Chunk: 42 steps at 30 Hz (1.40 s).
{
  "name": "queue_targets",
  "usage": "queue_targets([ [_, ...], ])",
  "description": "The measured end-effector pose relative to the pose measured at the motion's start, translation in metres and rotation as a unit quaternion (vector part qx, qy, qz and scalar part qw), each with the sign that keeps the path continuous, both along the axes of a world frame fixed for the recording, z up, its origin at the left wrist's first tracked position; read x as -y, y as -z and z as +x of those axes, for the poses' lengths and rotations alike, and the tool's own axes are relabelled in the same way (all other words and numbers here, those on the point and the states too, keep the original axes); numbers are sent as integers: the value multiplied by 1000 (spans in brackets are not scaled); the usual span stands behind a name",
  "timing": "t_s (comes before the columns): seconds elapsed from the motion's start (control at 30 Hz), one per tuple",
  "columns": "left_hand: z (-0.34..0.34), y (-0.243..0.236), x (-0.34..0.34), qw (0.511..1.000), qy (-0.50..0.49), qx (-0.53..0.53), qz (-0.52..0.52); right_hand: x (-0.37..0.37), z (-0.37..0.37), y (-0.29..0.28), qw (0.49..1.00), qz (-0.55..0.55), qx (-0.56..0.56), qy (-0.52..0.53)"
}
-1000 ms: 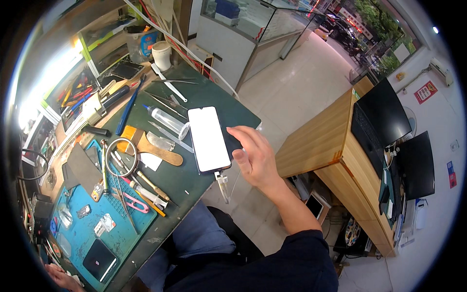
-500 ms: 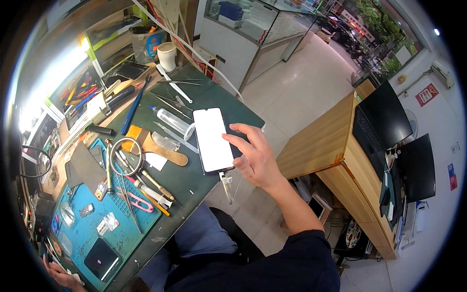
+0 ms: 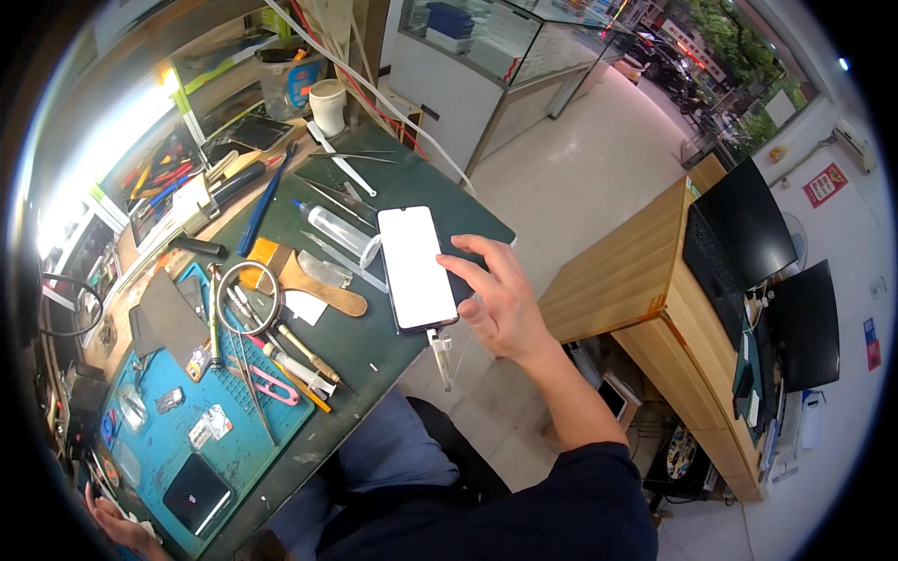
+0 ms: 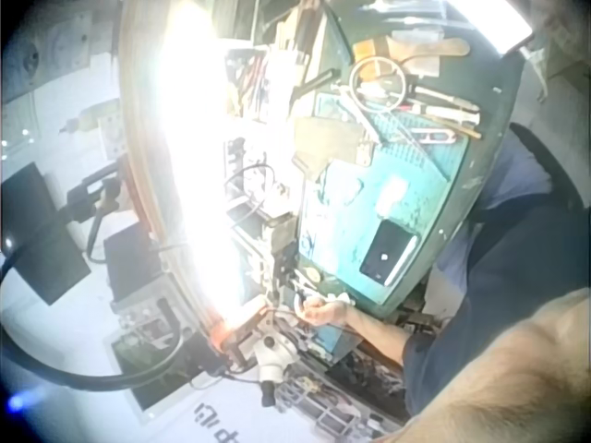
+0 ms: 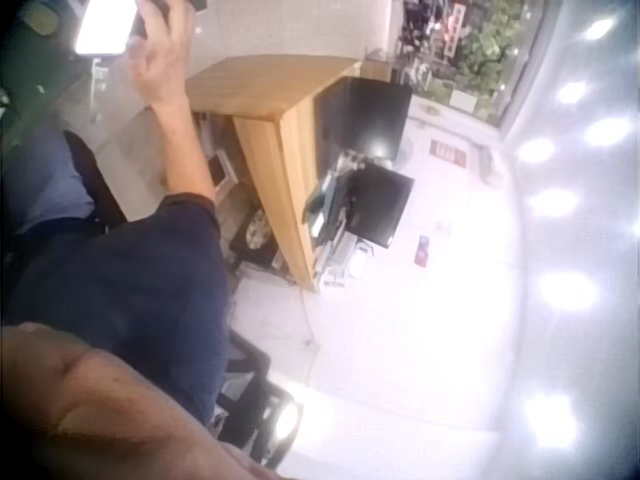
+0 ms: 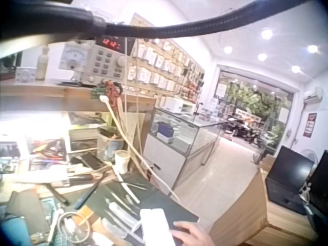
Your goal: The person repairs a smartphone by disassembling the device, removing the battery, and applying adhesive to the frame. They then reassemble the phone, connecting the display and securing the back cover. Finally, the person tests the device by plugging in a charger and interacting with the touchscreen.
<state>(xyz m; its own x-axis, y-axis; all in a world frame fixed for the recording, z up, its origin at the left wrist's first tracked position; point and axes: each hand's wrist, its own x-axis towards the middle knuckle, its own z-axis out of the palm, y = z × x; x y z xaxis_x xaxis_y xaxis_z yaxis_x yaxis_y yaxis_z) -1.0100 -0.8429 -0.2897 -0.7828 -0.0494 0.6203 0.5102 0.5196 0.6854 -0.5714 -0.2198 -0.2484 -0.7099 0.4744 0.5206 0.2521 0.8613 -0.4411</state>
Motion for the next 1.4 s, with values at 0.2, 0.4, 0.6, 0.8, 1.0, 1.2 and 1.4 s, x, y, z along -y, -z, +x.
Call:
queue_targets([
  [0.2,-10,12,13,998,22,-53,-26,-3,0,1,1000,10,0,-6],
  [0.4,-8,13,11,997,46,-51,-31,-3,1,1,1000,15,5,-17],
  [0.6,-6,12,5,997,54,-46,-7,-2,3,2,1000,13,9,-20],
  [0.8,-11,17,17,996,61,-56,-24,-1,5,3,1000,16,10,-22],
  [1.0,-11,18,17,997,69,-36,7,1,6,-3,999,7,18,-46],
  [1.2,-14,19,19,996,74,-43,2,-8,3,3,990,50,39,-124],
  [1.4,-8,15,9,997,44,-56,-38,-31,-7,4,999,26,40,19],
])
